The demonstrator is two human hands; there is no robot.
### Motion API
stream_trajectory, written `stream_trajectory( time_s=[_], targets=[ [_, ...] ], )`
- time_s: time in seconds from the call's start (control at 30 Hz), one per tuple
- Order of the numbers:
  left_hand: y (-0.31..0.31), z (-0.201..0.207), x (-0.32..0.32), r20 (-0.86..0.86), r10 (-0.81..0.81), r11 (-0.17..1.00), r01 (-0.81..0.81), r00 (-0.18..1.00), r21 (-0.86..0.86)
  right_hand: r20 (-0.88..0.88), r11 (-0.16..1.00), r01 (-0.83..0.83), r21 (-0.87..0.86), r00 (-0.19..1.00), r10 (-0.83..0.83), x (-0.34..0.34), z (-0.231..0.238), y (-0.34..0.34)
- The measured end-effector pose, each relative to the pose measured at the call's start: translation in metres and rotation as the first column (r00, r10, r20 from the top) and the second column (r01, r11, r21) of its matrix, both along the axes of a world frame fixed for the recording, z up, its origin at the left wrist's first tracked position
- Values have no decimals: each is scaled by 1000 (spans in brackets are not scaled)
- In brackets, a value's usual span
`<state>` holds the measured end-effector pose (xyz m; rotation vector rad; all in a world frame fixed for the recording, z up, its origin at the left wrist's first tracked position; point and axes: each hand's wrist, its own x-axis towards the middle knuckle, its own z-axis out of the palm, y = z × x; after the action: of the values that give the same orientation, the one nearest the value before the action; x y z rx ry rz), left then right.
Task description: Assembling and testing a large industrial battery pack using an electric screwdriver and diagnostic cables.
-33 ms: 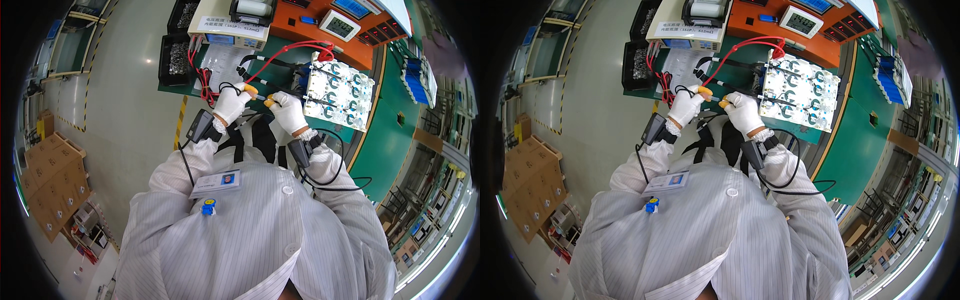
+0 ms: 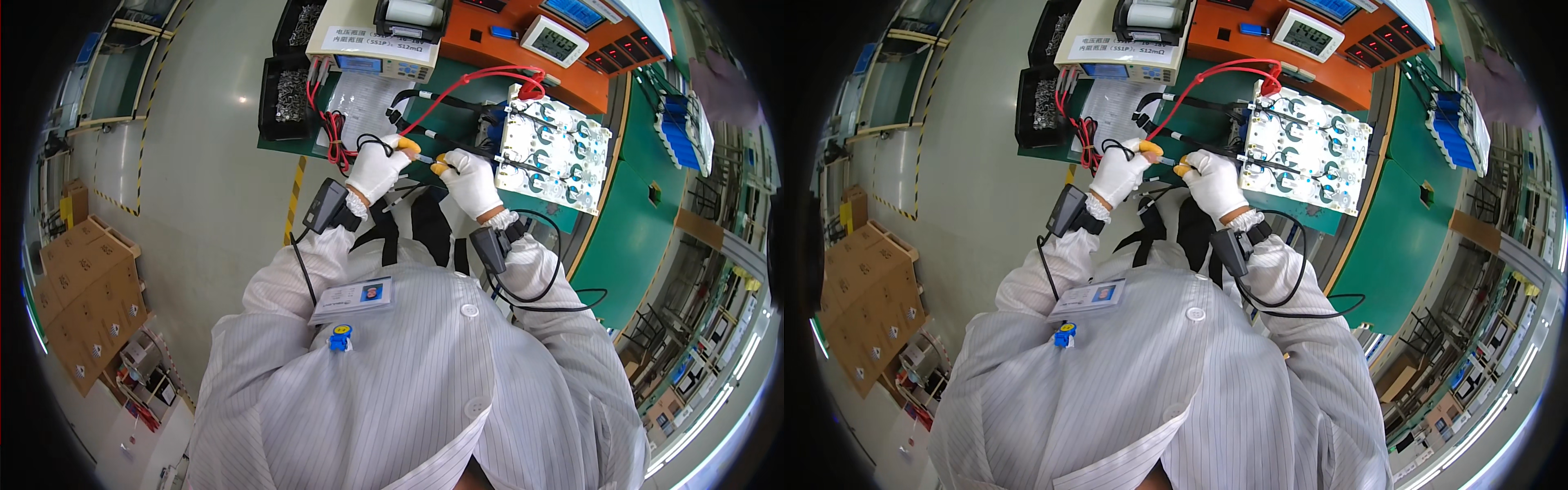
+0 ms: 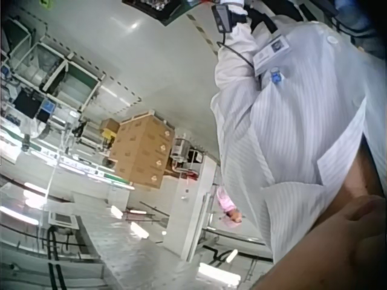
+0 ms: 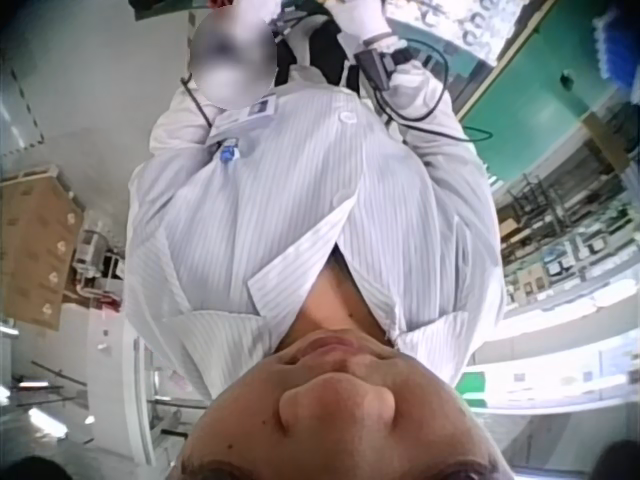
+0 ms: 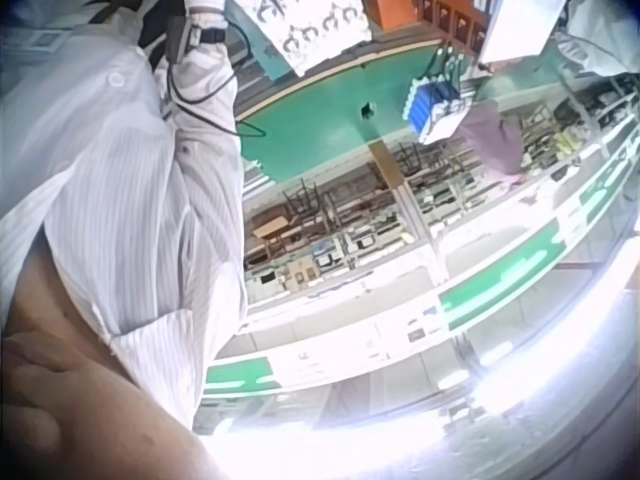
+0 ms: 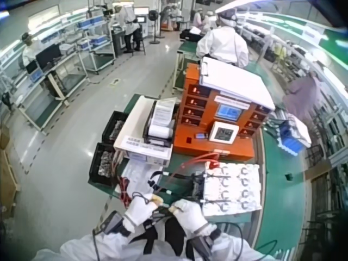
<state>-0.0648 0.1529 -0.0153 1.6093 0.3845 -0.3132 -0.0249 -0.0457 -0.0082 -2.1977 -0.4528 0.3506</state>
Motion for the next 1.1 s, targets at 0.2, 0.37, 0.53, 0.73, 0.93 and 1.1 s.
stream_trajectory(
  time_s=[0.2,0.37,0.53,0.73,0.93,1.1],
  targets=[
    [3,12,1,148,-186,933,128,971,335,-34,1000,-3,-2,999,3,1,2,-1],
    [-1,4,-1,301,-183,886,25,936,462,-62,1000,-14,-20,998,12,1,4,-1],
    [-2,3,1,372,-213,912,48,904,407,-45,1000,-6,-19,999,5,0,-2,-2],
    [-3,-7,-2,360,-230,897,54,904,438,17,999,-48,-23,999,48,0,-5,-2],
    [-4,-3,0,318,-156,918,19,935,396,8,998,-15,-65,1000,16,0,-4,-1],
    [17,-6,0,-2,185,982,-185,983,30,-83,995,-8,-96,997,0,0,7,2]
  ],
)
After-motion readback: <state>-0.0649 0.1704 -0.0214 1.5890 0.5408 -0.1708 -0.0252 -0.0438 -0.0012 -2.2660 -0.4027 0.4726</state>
